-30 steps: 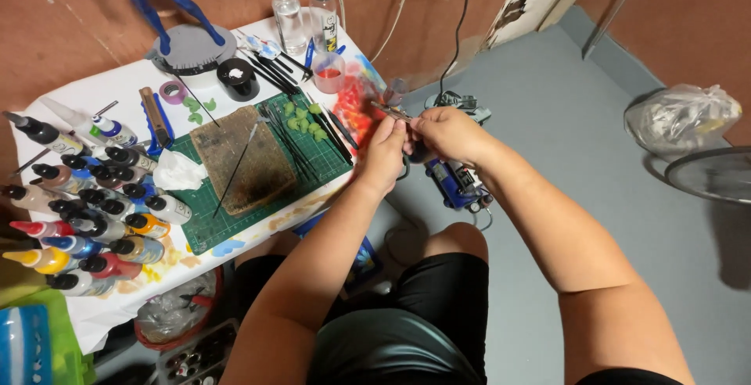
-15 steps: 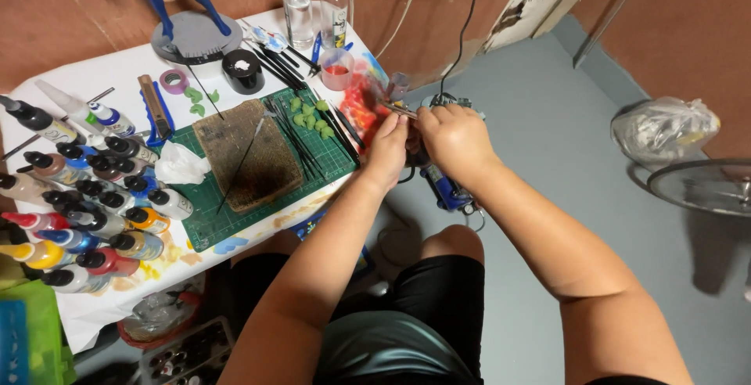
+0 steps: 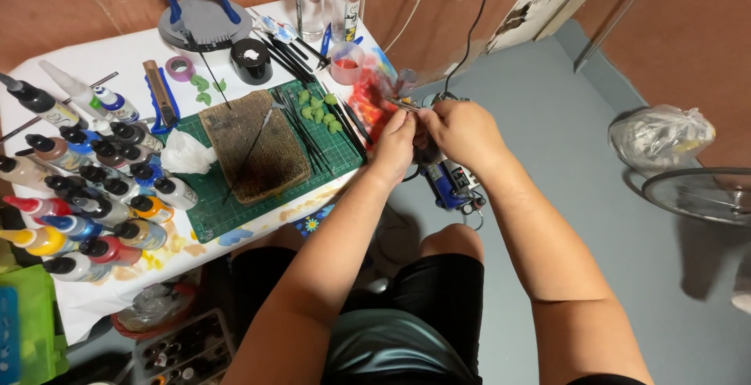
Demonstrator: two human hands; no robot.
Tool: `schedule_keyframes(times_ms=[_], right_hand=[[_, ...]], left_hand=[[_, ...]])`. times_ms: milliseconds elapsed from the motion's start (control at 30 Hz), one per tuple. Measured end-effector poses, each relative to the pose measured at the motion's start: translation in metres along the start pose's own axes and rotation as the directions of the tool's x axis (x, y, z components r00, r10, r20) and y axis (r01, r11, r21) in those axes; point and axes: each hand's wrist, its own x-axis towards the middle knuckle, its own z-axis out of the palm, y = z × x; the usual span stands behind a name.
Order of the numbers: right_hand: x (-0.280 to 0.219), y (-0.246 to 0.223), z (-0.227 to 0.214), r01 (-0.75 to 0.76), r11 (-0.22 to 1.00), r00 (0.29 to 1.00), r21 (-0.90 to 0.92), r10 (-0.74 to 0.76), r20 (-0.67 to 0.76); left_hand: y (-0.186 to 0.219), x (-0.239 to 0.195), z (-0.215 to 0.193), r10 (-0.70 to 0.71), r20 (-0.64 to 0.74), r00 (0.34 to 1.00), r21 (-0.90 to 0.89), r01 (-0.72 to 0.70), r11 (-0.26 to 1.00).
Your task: Cleaning and reassembling an airbrush at a design station
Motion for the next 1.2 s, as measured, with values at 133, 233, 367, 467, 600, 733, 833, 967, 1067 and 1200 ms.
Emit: schedule_keyframes(times_ms=[133, 233, 367, 467, 600, 733, 833, 967, 1067, 1200], right_hand=[[0.005, 0.009, 0.009, 0.055, 0.996, 0.997, 0.069, -0.051, -0.056], [-0.001, 0.0, 0.003, -0.053, 0.994, 0.999, 0.096, 0.052, 0.014], [-0.002, 0.005, 0.009, 0.0, 0.995, 0.998, 0.096, 0.006, -0.056], [0.001, 0.009, 0.016, 0.009, 0.997, 0.997, 0.076, -0.003, -0.073], [-0.006, -0.001, 0.004, 0.012, 0.995, 0.998, 0.094, -0.006, -0.06], [-0.004, 0.009, 0.019, 0.043, 0.997, 0.995, 0.059, -0.038, -0.095], [-0.004, 0.009, 0.019, 0.037, 0.998, 0.993, 0.046, -0.032, -0.11], [-0.005, 0.021, 0.028, 0.089, 0.995, 0.984, 0.04, -0.082, -0.155], [-0.004, 0.032, 0.038, 0.134, 0.991, 0.963, -0.024, -0.136, -0.235], [-0.006, 0.037, 0.046, 0.2, 0.949, 0.885, -0.243, -0.281, -0.37]], left_hand=[[0.016, -0.007, 0.003, -0.02, -0.007, 1.0, 0.07, 0.02, 0.997], [0.009, 0.001, -0.001, -0.024, -0.022, 0.999, 0.049, 0.025, 0.999], [0.013, -0.002, -0.001, -0.021, 0.0, 1.0, 0.033, 0.021, 0.999], [0.007, 0.001, 0.0, -0.02, 0.021, 1.0, -0.048, 0.021, 0.999], [0.013, -0.005, 0.004, -0.011, 0.057, 0.998, -0.137, 0.019, 0.99], [0.029, -0.017, 0.007, -0.005, 0.066, 0.998, -0.124, 0.014, 0.992], [0.026, -0.017, 0.008, 0.003, 0.039, 0.999, -0.139, 0.002, 0.99], [0.04, -0.027, 0.014, -0.033, -0.001, 0.999, 0.032, 0.033, 0.999], [0.04, -0.022, 0.014, -0.069, -0.072, 0.995, 0.162, 0.08, 0.984], [0.06, -0.034, 0.013, -0.115, -0.131, 0.985, 0.267, 0.147, 0.952]])
